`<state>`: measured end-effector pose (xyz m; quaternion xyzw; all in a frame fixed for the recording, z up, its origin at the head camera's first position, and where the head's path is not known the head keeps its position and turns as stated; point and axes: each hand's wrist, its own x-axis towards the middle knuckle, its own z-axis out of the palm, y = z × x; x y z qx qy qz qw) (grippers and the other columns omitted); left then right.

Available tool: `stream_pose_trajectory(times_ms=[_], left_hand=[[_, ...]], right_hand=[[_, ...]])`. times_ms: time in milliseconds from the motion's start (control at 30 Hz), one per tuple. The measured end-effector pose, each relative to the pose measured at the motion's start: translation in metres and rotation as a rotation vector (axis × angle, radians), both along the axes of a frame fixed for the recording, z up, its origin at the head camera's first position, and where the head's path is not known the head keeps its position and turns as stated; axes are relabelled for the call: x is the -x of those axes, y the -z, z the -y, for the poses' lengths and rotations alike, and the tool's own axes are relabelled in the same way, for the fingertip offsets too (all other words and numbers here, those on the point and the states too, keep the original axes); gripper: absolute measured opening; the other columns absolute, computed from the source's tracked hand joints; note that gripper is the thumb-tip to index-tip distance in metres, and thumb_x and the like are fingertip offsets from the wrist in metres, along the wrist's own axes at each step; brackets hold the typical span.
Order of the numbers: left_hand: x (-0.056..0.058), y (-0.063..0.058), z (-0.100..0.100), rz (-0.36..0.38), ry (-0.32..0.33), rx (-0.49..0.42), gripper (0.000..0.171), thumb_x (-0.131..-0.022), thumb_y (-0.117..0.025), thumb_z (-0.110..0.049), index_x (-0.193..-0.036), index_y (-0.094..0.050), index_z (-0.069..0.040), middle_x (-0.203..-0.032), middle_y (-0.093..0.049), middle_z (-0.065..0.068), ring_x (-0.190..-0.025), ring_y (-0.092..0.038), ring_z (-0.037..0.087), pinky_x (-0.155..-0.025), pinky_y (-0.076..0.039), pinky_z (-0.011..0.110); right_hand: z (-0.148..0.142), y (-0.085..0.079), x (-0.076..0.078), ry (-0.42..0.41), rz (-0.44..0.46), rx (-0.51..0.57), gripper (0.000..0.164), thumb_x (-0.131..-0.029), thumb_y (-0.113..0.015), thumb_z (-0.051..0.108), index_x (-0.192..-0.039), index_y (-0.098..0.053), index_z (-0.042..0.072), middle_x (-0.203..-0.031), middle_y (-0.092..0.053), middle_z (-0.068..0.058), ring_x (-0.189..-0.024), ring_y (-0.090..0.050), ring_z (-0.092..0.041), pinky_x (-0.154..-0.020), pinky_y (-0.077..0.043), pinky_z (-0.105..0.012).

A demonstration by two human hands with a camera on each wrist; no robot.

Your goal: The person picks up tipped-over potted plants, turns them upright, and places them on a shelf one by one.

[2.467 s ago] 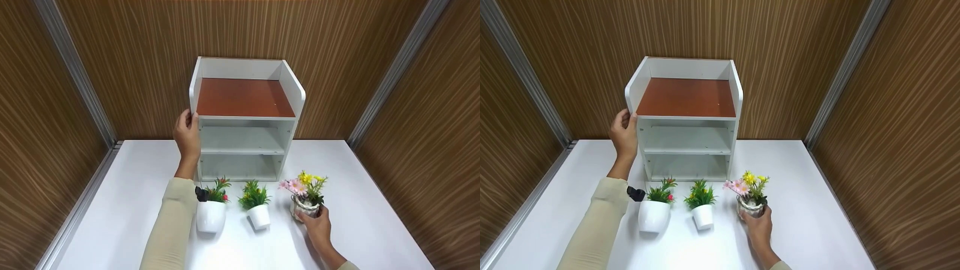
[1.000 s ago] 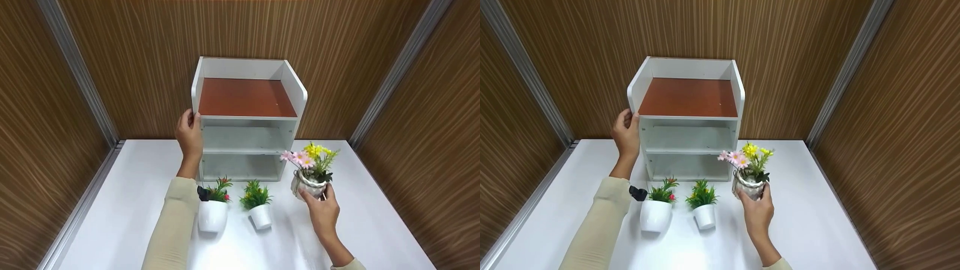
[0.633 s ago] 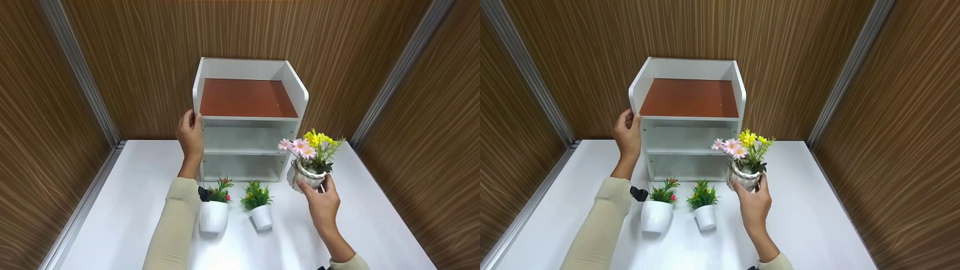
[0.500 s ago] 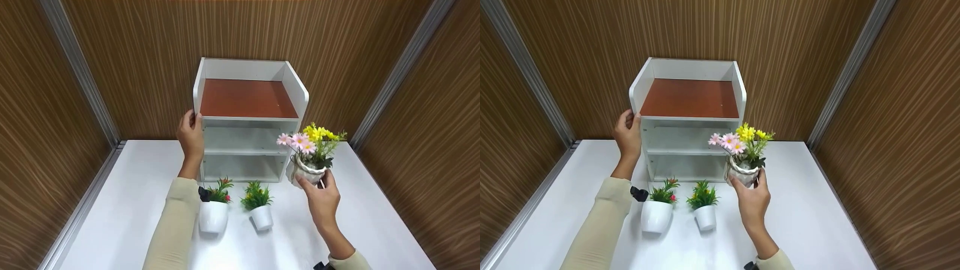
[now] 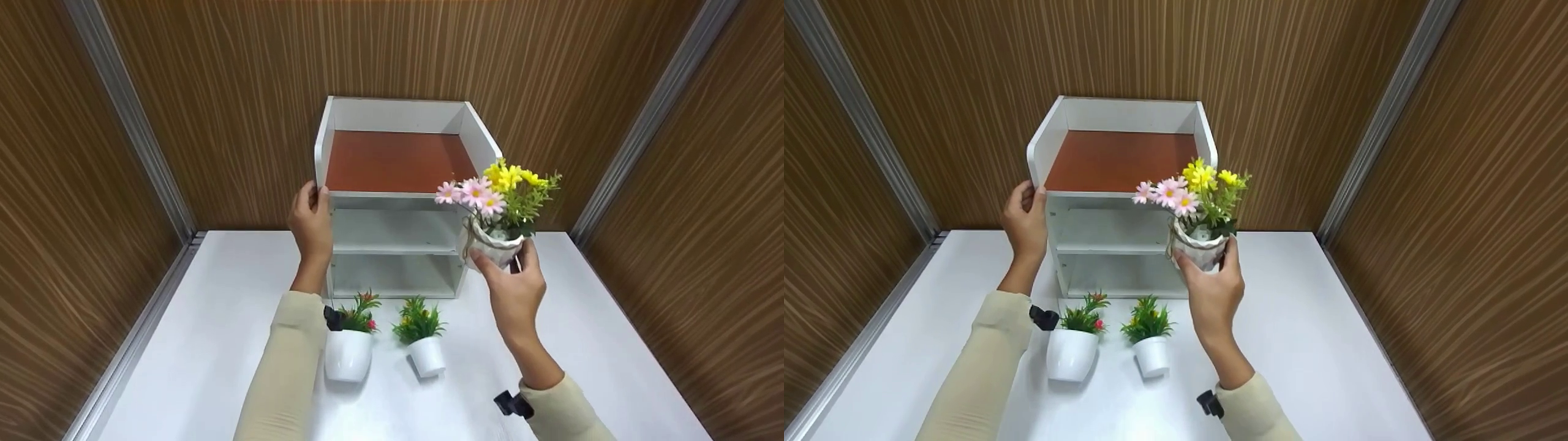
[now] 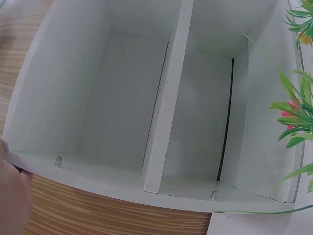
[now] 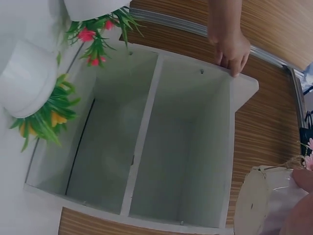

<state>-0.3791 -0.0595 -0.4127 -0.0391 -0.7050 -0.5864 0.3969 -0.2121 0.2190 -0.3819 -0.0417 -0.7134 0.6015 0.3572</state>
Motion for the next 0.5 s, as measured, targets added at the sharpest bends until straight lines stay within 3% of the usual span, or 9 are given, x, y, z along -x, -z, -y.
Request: stream_pose_trajectory(times_ms=[500], left_hand=[[0.001,-0.003,0.002,0.017,0.009,-0.019,0.035,-0.103,-0.059,-0.025,-0.13,-0.062,-0.003,-0.124,-0.067,0.012,-0.117,-0.065,0.02,-0.097,-0.055,0.03]], right_hand=[[0.025,-0.012,0.039,0.097,-0.057,-0.041,0.086,-0.076,-0.09,0.032,-0.145,-0.048,0.005,-0.141,-0.058,-0.012,-0.134,-0.053,-0.019,-0.111,-0.045,-0.031]])
